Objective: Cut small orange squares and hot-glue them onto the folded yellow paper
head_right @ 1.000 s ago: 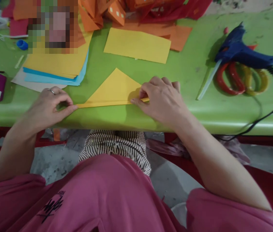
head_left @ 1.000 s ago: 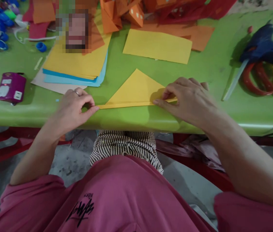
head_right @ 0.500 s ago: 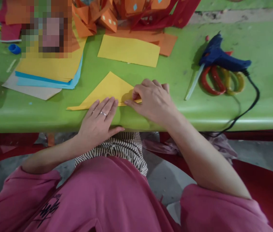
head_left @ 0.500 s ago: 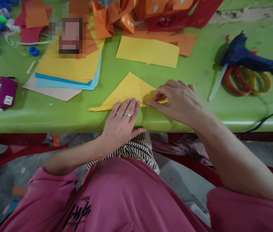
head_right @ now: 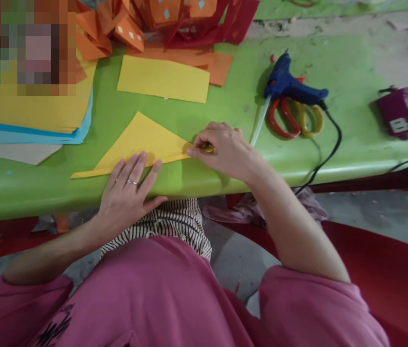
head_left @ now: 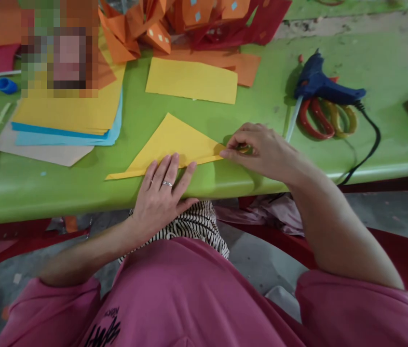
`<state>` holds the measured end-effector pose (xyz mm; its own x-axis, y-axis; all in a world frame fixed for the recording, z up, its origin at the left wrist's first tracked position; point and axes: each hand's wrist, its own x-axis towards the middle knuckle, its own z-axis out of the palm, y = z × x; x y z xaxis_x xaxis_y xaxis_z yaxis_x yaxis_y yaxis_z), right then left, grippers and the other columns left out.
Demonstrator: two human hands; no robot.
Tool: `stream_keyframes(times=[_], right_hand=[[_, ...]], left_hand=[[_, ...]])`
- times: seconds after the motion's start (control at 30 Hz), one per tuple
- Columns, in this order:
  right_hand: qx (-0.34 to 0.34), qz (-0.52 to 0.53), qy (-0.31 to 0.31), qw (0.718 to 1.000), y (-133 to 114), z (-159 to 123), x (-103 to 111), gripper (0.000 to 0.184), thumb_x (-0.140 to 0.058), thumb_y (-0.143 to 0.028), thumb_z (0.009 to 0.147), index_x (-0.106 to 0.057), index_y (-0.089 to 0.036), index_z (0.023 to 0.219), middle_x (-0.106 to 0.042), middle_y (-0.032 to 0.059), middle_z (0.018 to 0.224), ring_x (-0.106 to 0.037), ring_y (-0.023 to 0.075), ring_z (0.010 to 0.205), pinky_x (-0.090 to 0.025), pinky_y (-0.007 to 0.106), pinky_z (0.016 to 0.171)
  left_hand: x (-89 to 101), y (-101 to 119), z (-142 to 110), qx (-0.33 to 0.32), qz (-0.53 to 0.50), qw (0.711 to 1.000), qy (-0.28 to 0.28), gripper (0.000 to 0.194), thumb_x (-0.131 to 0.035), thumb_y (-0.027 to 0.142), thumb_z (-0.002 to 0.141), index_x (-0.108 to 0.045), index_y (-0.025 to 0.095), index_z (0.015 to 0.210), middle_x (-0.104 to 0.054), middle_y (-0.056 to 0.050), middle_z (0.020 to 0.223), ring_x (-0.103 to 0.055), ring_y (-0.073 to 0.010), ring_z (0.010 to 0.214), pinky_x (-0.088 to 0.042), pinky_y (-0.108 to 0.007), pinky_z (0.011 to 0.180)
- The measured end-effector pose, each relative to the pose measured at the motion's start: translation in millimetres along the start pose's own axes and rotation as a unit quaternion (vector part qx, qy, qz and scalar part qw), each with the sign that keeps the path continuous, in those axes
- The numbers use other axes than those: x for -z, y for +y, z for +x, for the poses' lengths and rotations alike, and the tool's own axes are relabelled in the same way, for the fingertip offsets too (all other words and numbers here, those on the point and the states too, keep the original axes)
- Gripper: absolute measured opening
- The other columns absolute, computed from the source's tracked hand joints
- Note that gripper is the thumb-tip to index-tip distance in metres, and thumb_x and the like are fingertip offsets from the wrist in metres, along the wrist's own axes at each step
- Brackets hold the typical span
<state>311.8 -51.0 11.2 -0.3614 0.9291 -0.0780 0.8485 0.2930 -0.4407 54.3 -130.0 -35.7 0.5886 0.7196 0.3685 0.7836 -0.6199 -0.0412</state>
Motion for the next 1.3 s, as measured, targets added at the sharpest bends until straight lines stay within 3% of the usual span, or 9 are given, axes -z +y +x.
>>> stream_keyframes(times=[0.27, 0.43, 0.57, 0.67, 0.73, 0.8, 0.9, 1.03, 1.3], right_hand=[[-0.016, 0.007, 0.044, 0.999, -1.1, -0.9, -3.3, 0.031, -0.065, -0.048, 0.084, -0.065, -0.018, 0.076, -0.062, 0.007, 0.088, -0.057, 0.0216, 0.081, -0.041, 0.038, 0.078], [-0.014, 0.015, 0.109, 0.994, 6.0, -12.6, -8.4, 0.025, -0.065, -0.041, 0.085, -0.067, -0.019, 0.096, -0.064, 0.0096, 0.1, -0.061, 0.0242, 0.088, -0.047, 0.039, 0.078], [-0.016, -0.067, 0.207, 0.976, -5.5, -28.7, -16.6, 0.026, -0.049, -0.027, 0.095, -0.065, -0.021, 0.115, -0.067, 0.0123, 0.114, -0.061, 0.029, 0.106, -0.047, 0.047, 0.089], [0.062, -0.144, 0.253, 0.955, -29.5, -41.4, -34.5, 0.032, -0.045, -0.026, 0.1, -0.061, -0.023, 0.127, -0.069, 0.0089, 0.126, -0.061, 0.0265, 0.116, -0.041, 0.051, 0.103], [0.183, -0.168, 0.234, 0.94, -45.9, -47.9, -51.4, 0.036, -0.048, -0.031, 0.101, -0.057, -0.021, 0.135, -0.068, 0.0069, 0.132, -0.06, 0.0228, 0.123, -0.033, 0.05, 0.114], [0.215, -0.169, 0.213, 0.938, -57.3, -51.9, -67.1, 0.048, -0.049, -0.04, 0.101, -0.052, -0.014, 0.141, -0.064, 0.0111, 0.138, -0.056, 0.0237, 0.131, -0.026, 0.051, 0.121], [0.198, -0.167, 0.209, 0.943, -62.3, -53.8, -79.9, 0.059, -0.046, -0.049, 0.101, -0.048, -0.01, 0.145, -0.061, 0.0134, 0.142, -0.053, 0.024, 0.135, -0.017, 0.053, 0.125], [0.171, -0.181, 0.22, 0.943, -52.7, -55.0, -77.8, 0.056, -0.046, -0.047, 0.101, -0.048, -0.013, 0.146, -0.062, 0.01, 0.141, -0.057, 0.0227, 0.132, -0.011, 0.053, 0.127], [0.081, -0.182, 0.229, 0.953, -18.9, -65.8, -65.1, 0.054, -0.041, -0.042, 0.103, -0.04, -0.022, 0.153, -0.058, 0.0081, 0.144, -0.06, 0.0292, 0.129, -0.02, 0.059, 0.123]], left_hand=[[1.3, 5.4, -1.3, 0.012, 0.004, 1.0, -0.018, 0.08, -0.053, 0.063, 0.091, -0.041, 0.012, 0.151, -0.048, -0.028, 0.149, -0.045, -0.0404, 0.14, -0.035, -0.056, 0.116], [0.6, 5.1, -2.0, 0.018, -0.014, 1.0, -0.019, 0.078, -0.05, 0.061, 0.093, -0.038, 0.014, 0.154, -0.046, -0.026, 0.151, -0.044, -0.0393, 0.142, -0.033, -0.056, 0.117], [1.6, 5.6, -0.9, 0.009, 0.001, 1.0, -0.011, 0.075, -0.05, 0.06, 0.094, -0.041, 0.012, 0.151, -0.048, -0.027, 0.149, -0.047, -0.0402, 0.138, -0.036, -0.056, 0.115], [2.7, 6.5, -0.3, 0.006, 0.012, 1.0, -0.012, 0.074, -0.051, 0.059, 0.094, -0.043, 0.011, 0.15, -0.05, -0.028, 0.147, -0.05, -0.0401, 0.136, -0.037, -0.055, 0.115], [3.1, 6.7, -0.2, 0.015, 0.006, 1.0, -0.019, 0.072, -0.051, 0.058, 0.094, -0.043, 0.013, 0.15, -0.049, -0.026, 0.148, -0.05, -0.0391, 0.137, -0.035, -0.055, 0.116], [3.1, 6.4, -0.4, 0.021, -0.004, 0.999, -0.032, 0.069, -0.05, 0.057, 0.095, -0.046, 0.013, 0.148, -0.048, -0.025, 0.15, -0.048, -0.0386, 0.138, -0.034, -0.055, 0.117], [2.4, 5.9, -0.8, 0.015, -0.007, 0.999, -0.037, 0.069, -0.049, 0.058, 0.095, -0.048, 0.012, 0.146, -0.046, -0.025, 0.151, -0.047, -0.0393, 0.139, -0.033, -0.056, 0.117], [0.9, 6.4, -1.1, 0.017, 0.005, 1.0, -0.014, 0.071, -0.048, 0.06, 0.095, -0.045, 0.013, 0.148, -0.049, -0.025, 0.149, -0.049, -0.0376, 0.138, -0.034, -0.053, 0.117], [-1.8, 8.0, 0.5, 0.014, 0.026, 1.0, -0.004, 0.077, -0.042, 0.064, 0.095, -0.041, 0.01, 0.15, -0.049, -0.023, 0.149, -0.049, -0.0366, 0.138, -0.033, -0.051, 0.118]])
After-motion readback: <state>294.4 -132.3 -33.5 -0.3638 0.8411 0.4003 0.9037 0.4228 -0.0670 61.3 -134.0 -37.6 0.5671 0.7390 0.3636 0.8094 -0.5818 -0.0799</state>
